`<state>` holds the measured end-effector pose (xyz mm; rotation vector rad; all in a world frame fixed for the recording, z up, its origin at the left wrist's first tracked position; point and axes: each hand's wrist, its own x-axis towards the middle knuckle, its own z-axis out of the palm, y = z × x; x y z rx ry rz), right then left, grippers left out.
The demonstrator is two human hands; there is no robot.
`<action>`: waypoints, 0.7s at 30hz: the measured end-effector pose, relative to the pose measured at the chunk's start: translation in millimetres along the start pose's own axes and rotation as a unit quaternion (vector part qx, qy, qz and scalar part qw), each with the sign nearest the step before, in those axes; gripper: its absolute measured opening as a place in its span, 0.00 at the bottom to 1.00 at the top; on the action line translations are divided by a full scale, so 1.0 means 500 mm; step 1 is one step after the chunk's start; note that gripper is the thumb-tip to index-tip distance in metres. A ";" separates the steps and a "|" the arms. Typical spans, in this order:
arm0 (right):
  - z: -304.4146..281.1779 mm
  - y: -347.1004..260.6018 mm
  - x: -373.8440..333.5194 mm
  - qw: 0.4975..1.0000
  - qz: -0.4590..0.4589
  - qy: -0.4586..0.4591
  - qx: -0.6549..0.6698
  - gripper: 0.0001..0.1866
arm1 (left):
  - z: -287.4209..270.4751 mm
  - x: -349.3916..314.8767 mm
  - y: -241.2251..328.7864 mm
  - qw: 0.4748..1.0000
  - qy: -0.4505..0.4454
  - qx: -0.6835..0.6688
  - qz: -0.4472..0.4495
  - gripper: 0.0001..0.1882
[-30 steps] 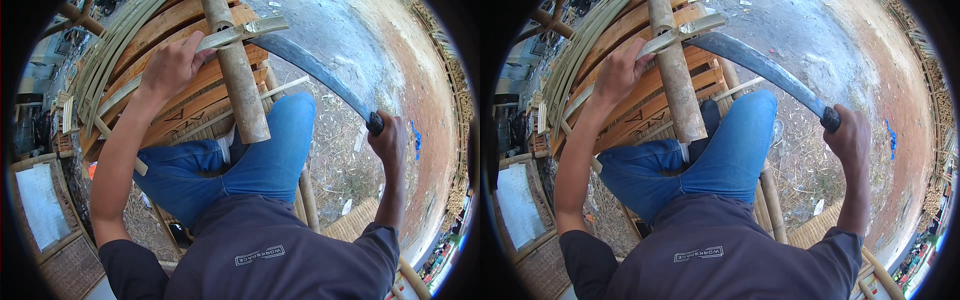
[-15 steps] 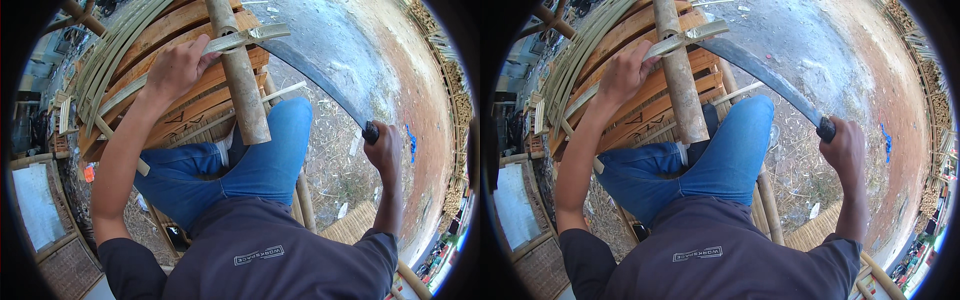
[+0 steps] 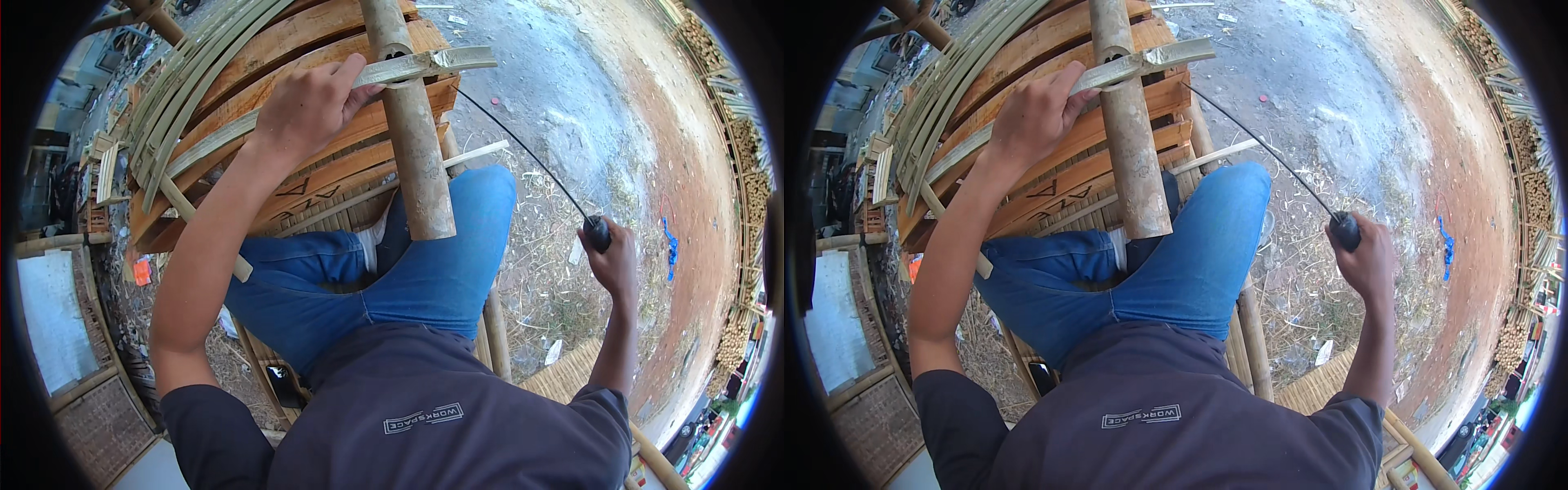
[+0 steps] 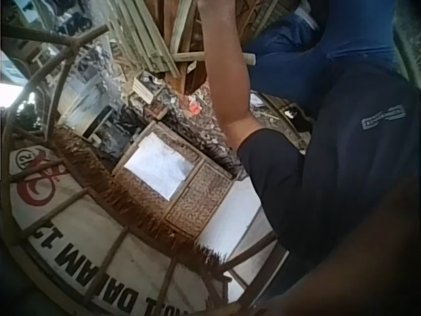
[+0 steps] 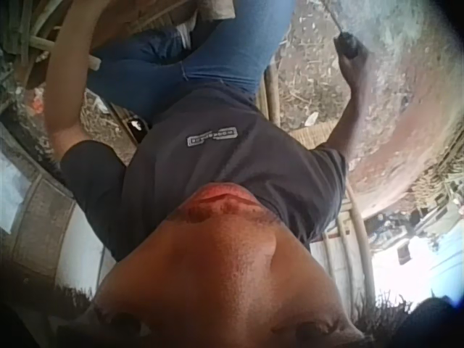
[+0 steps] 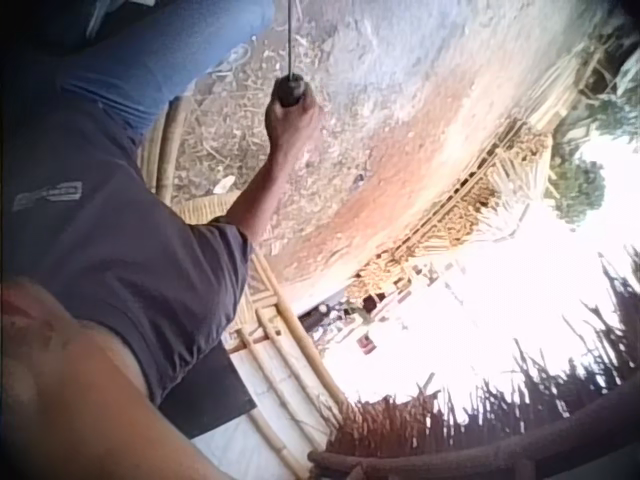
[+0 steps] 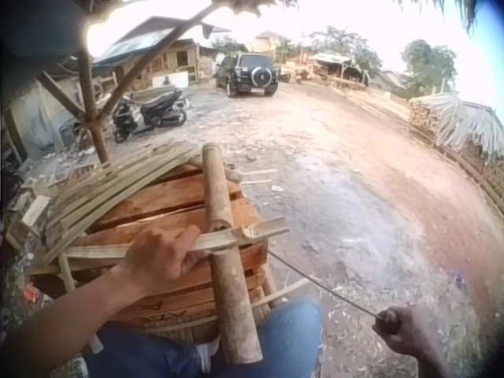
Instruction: The person uses a machete to shape and refine a bamboo pole by carving out sections of the wood while sitting on a bamboo bench.
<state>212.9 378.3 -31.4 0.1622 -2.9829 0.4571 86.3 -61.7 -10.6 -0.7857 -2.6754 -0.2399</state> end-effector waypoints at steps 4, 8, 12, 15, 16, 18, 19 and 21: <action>0.000 -0.028 -0.032 0.959 0.160 -0.172 0.156 0.14 | 0.005 0.003 0.001 1.000 0.000 -0.003 0.005 0.15; 0.008 -0.045 -0.070 0.898 0.230 -0.217 0.304 0.15 | -0.001 -0.005 0.003 1.000 -0.005 0.005 -0.008 0.15; 0.014 -0.084 -0.107 0.738 0.312 -0.187 0.568 0.14 | 0.005 -0.001 -0.002 1.000 0.006 0.012 0.006 0.14; 0.045 -0.113 -0.113 0.583 0.266 -0.223 0.734 0.16 | 0.009 -0.001 0.001 1.000 0.012 0.011 0.002 0.14; 0.056 -0.124 -0.109 0.533 0.245 -0.233 0.776 0.17 | 0.005 -0.001 0.002 1.000 0.013 0.012 0.004 0.14; 0.081 -0.140 -0.103 0.528 0.219 -0.248 0.782 0.21 | -0.001 -0.002 0.004 1.000 0.003 0.013 -0.006 0.13; 0.090 -0.147 -0.101 0.487 0.208 -0.251 0.810 0.22 | -0.001 0.000 0.003 1.000 0.003 0.014 -0.005 0.13; 0.105 -0.163 -0.093 0.464 0.193 -0.265 0.823 0.28 | 0.002 0.003 -0.001 0.997 0.049 0.040 0.036 0.19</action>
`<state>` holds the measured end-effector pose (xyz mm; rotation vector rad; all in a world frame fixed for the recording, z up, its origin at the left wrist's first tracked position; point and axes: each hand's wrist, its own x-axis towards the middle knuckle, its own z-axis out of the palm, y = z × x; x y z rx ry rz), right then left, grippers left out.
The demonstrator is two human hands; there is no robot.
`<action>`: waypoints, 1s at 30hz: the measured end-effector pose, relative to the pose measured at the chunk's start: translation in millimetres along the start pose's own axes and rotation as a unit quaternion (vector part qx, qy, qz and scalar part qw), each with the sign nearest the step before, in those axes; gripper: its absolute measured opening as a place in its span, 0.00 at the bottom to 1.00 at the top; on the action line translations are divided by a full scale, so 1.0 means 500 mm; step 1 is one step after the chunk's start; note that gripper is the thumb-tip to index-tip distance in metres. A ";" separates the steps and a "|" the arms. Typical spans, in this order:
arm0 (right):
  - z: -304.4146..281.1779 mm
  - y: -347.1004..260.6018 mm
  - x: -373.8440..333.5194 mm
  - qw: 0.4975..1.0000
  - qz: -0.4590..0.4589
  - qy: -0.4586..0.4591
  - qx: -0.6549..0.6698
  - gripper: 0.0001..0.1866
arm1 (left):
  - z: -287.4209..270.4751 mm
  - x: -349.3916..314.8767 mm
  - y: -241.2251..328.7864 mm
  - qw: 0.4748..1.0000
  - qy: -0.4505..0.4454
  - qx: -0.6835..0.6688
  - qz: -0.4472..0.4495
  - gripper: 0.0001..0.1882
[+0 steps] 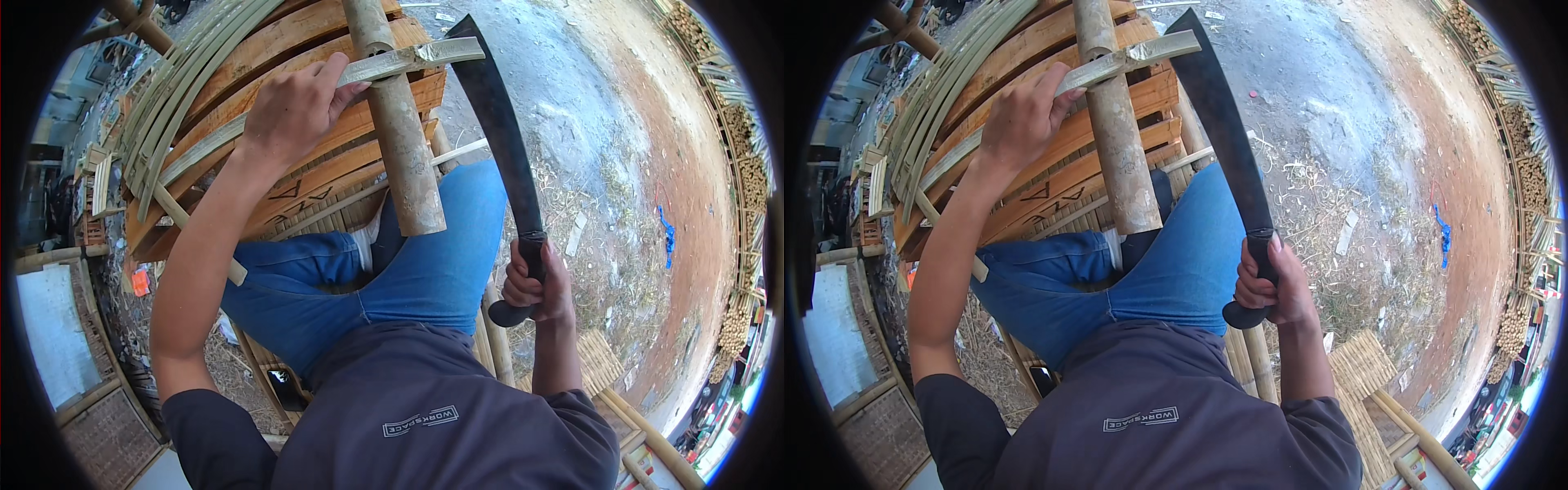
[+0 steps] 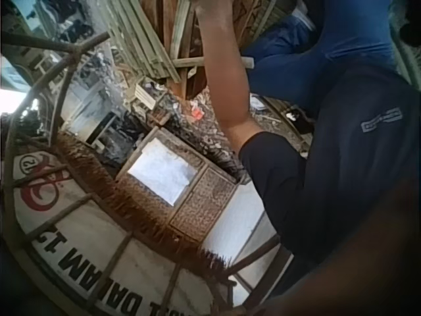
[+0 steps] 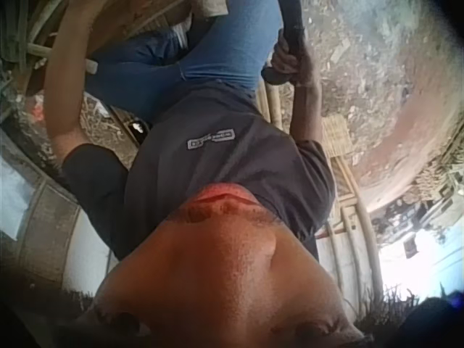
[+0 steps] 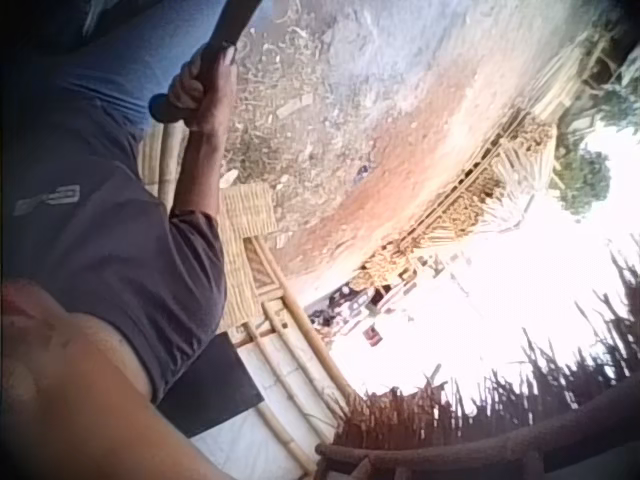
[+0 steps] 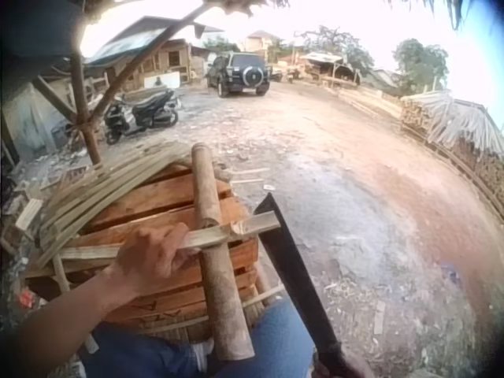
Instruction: The person uses a machete to shape and refine a bamboo pole by carving out sections of the wood while sitting on a bamboo bench.
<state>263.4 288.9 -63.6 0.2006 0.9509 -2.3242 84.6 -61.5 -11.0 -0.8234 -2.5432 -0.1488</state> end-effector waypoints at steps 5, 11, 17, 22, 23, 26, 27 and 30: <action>0.011 0.016 0.032 0.997 0.014 -0.021 0.073 0.35 | 0.006 0.000 0.000 1.000 0.004 0.010 -0.004 0.20; 0.017 0.003 0.030 0.999 0.040 0.019 0.008 0.34 | -0.002 -0.002 0.005 0.999 -0.020 0.003 -0.028 0.18; 0.013 0.000 0.023 0.999 0.046 0.017 -0.014 0.33 | 0.000 -0.002 0.007 0.998 -0.040 -0.013 -0.050 0.18; 0.006 -0.004 0.025 0.998 -0.007 0.012 0.061 0.33 | 0.005 0.001 0.006 0.998 -0.031 -0.022 -0.039 0.17; 0.006 -0.003 0.022 0.998 -0.006 0.013 0.062 0.33 | 0.004 -0.002 0.006 0.998 -0.035 -0.023 -0.048 0.17; 0.002 -0.003 0.017 0.999 0.033 0.027 -0.008 0.33 | 0.002 0.001 0.004 0.997 -0.038 -0.024 -0.057 0.18; 0.000 -0.004 0.019 0.999 0.034 0.029 -0.009 0.33 | 0.002 -0.001 0.006 0.997 -0.040 -0.023 -0.064 0.19; 0.002 -0.006 0.026 0.998 -0.007 0.025 0.055 0.33 | 0.000 0.004 0.007 0.996 -0.047 -0.031 -0.063 0.20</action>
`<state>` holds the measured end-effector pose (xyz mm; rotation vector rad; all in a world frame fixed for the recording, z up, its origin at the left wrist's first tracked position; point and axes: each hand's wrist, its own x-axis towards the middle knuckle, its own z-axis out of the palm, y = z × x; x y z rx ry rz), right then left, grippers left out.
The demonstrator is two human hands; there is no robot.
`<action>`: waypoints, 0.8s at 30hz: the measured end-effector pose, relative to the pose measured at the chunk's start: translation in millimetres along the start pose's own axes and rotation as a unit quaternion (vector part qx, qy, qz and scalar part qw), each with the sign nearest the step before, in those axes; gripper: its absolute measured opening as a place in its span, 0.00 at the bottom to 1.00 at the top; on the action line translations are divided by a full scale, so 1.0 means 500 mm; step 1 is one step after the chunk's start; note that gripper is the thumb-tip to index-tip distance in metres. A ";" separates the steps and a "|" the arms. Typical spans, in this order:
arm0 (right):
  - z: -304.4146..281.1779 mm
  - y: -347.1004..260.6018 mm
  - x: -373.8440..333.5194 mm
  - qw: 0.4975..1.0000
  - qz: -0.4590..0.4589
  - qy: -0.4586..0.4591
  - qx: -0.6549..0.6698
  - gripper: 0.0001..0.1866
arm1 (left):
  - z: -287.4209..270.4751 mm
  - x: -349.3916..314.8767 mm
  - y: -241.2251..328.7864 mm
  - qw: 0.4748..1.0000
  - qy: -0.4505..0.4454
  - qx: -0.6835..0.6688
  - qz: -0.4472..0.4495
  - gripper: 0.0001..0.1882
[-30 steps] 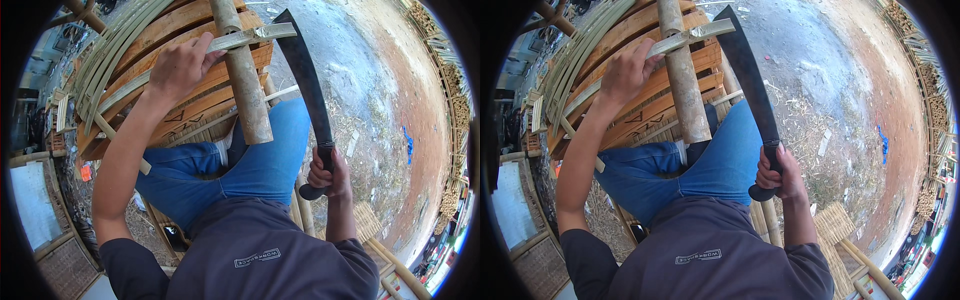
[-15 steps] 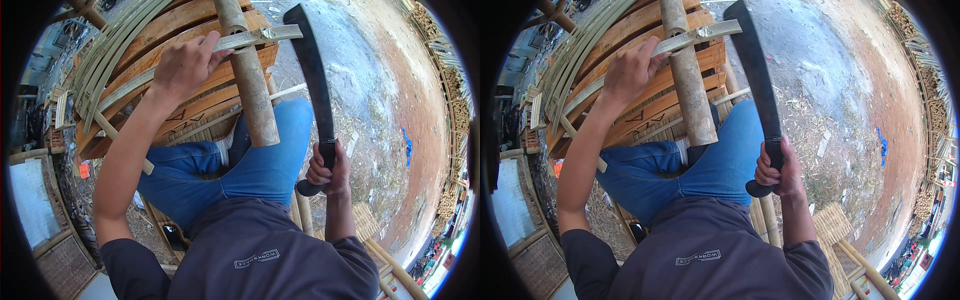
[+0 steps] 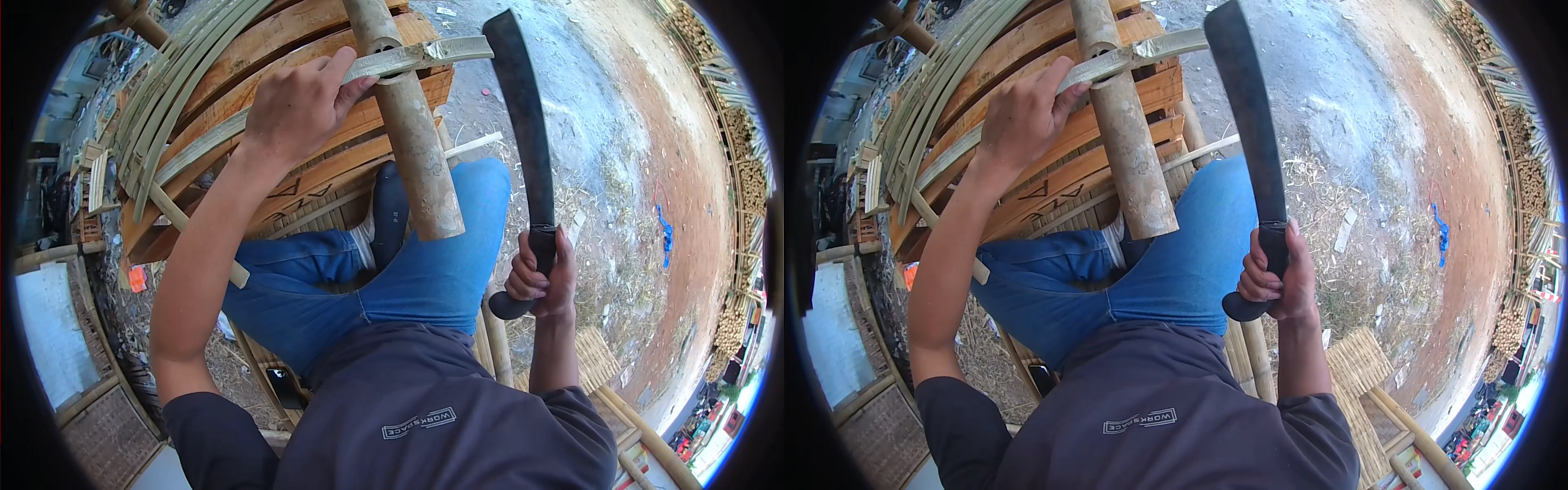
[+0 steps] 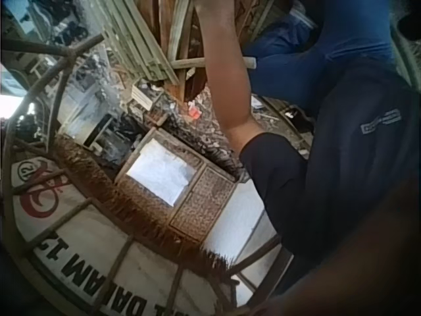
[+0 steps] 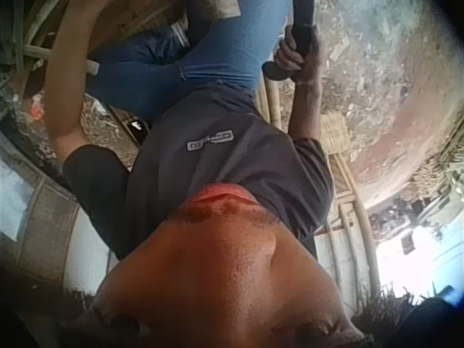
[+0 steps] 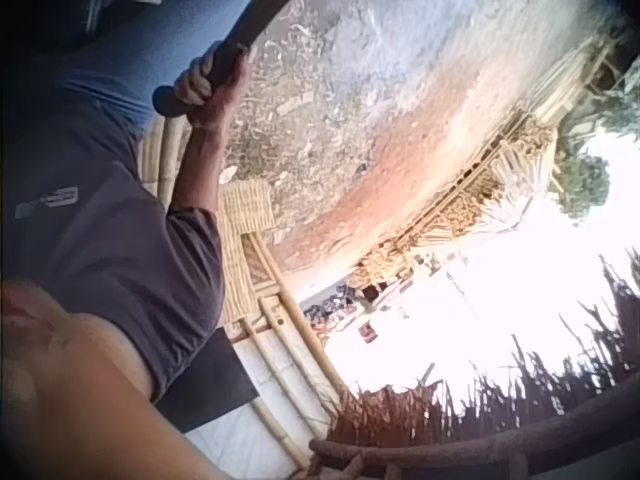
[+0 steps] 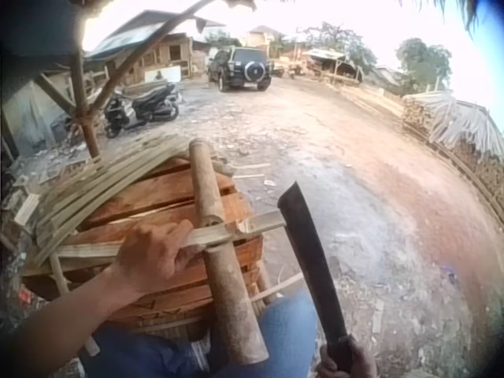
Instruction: The person uses a machete to shape and refine a bamboo pole by carving out sections of the wood while sitting on a bamboo bench.
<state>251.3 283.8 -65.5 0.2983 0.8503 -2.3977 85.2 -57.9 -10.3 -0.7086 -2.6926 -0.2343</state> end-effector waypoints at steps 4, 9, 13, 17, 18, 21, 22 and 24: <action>-0.011 0.000 -0.015 0.998 0.033 0.005 -0.050 0.33 | 0.000 -0.007 -0.002 1.000 0.010 -0.005 0.009 0.20; -0.013 -0.002 -0.010 1.000 0.010 0.010 0.007 0.33 | 0.005 -0.006 -0.003 1.000 0.017 -0.002 0.009 0.19; -0.019 -0.001 -0.019 0.999 0.038 0.004 -0.034 0.33 | 0.002 -0.007 -0.004 1.000 0.021 0.004 0.014 0.19; -0.009 0.005 -0.007 0.998 0.017 -0.019 0.052 0.33 | 0.004 -0.007 -0.010 0.999 0.044 0.018 0.020 0.19; -0.013 0.012 -0.015 0.999 0.031 -0.037 0.022 0.33 | 0.005 -0.006 -0.011 0.994 0.090 0.038 0.044 0.20; -0.022 0.009 -0.013 0.995 0.041 -0.075 0.043 0.32 | 0.000 0.003 -0.016 0.995 0.089 0.012 0.045 0.20; -0.017 0.006 -0.009 0.995 0.024 -0.070 0.073 0.32 | 0.004 0.003 -0.015 0.995 0.089 0.010 0.045 0.20; -0.010 -0.001 -0.005 0.995 0.020 -0.054 0.087 0.32 | 0.008 0.003 -0.018 0.996 0.080 0.026 0.043 0.20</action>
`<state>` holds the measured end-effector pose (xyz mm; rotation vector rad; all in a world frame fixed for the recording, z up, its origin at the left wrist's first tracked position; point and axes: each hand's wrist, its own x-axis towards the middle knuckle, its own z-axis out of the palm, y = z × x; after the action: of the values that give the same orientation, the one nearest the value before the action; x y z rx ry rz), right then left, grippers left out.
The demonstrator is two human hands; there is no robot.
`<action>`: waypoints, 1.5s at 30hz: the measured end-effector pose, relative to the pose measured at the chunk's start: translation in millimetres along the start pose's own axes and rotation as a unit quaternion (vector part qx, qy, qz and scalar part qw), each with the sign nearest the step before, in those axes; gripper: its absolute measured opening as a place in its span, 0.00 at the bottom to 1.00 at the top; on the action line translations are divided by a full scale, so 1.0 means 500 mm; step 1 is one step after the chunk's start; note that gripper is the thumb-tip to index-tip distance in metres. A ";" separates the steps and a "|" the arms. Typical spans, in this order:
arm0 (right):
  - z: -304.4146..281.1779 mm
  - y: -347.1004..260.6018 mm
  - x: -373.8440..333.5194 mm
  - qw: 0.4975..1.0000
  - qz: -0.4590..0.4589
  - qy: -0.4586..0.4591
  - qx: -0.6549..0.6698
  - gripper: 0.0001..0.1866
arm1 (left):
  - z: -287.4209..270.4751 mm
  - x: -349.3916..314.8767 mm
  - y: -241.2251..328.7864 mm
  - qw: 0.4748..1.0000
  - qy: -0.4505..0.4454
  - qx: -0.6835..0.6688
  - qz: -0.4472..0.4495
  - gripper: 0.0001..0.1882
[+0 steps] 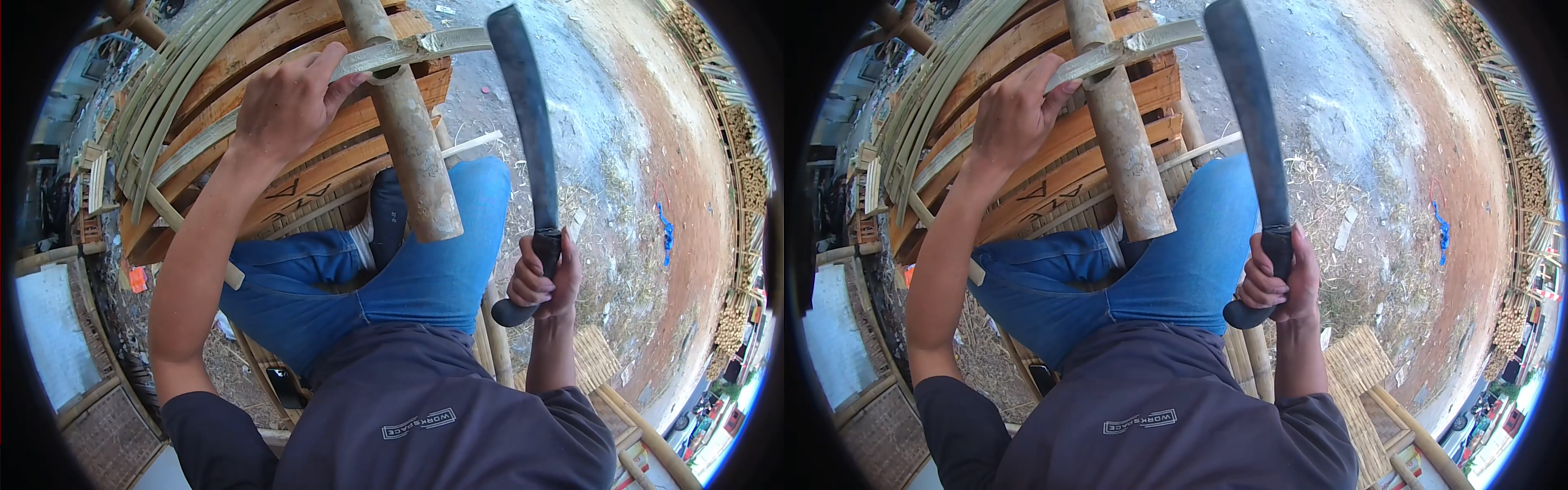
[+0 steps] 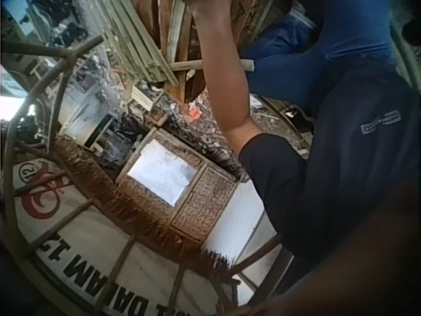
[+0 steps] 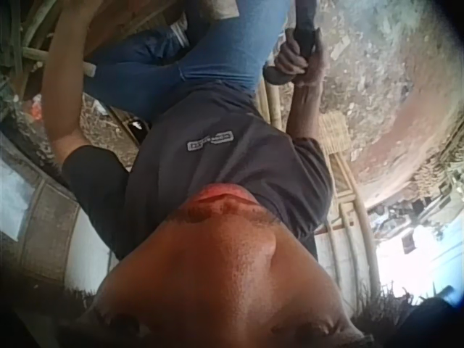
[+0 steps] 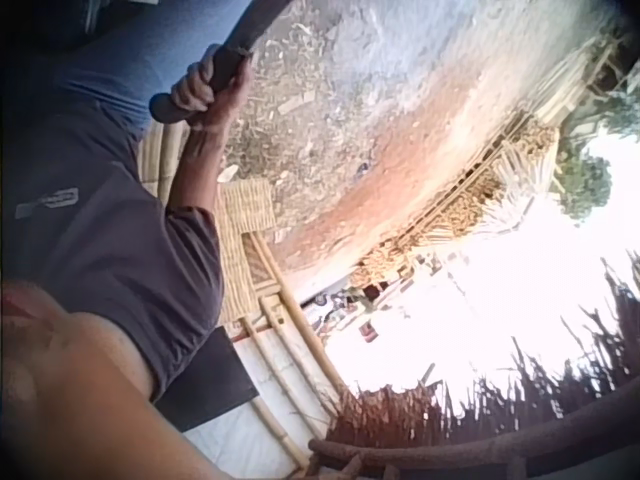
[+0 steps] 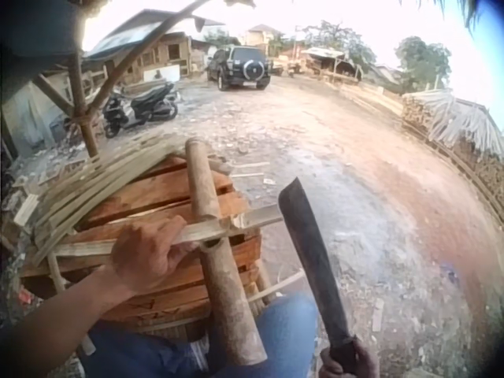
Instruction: The person uses a machete to shape and refine a bamboo pole by carving out sections of the wood while sitting on a bamboo bench.
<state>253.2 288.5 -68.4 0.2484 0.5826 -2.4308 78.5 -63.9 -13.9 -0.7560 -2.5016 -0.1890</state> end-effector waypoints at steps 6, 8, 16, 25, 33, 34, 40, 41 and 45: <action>-0.003 -0.006 0.002 1.000 0.004 -0.003 -0.021 0.32 | -0.015 0.006 0.000 1.000 -0.003 -0.020 -0.007 0.21; 0.002 -0.012 0.007 1.000 -0.005 0.010 0.005 0.33 | -0.012 0.003 0.001 1.000 -0.001 -0.019 -0.005 0.21; 0.012 -0.029 0.023 1.000 -0.004 0.021 -0.001 0.34 | -0.025 0.006 -0.003 0.999 -0.014 -0.030 -0.003 0.21; 0.003 -0.039 0.036 0.998 0.034 -0.042 -0.022 0.33 | -0.041 0.009 -0.003 0.999 -0.008 -0.044 -0.011 0.23; -0.020 -0.156 0.109 0.994 0.044 -0.082 -0.052 0.31 | -0.065 0.011 -0.004 0.997 -0.037 -0.055 -0.029 0.20; -0.032 -0.179 0.107 0.992 0.021 -0.077 -0.093 0.28 | -0.067 0.014 -0.001 0.998 -0.037 -0.053 -0.026 0.20; -0.076 -0.256 0.088 0.959 -0.143 -0.040 -0.242 0.25 | -0.058 0.015 -0.001 0.998 -0.033 -0.059 -0.011 0.21; -0.095 -0.256 0.089 0.958 -0.145 -0.040 -0.244 0.25 | -0.055 0.017 0.002 0.998 -0.030 -0.059 -0.010 0.21; -0.138 -0.272 0.065 0.808 -0.225 0.298 -0.456 0.15 | -0.057 0.016 0.001 0.998 -0.031 -0.060 -0.002 0.20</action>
<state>146.9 400.0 -92.5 0.4938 2.2045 -2.1242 85.4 -67.6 14.5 -0.8168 -2.5687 -0.3257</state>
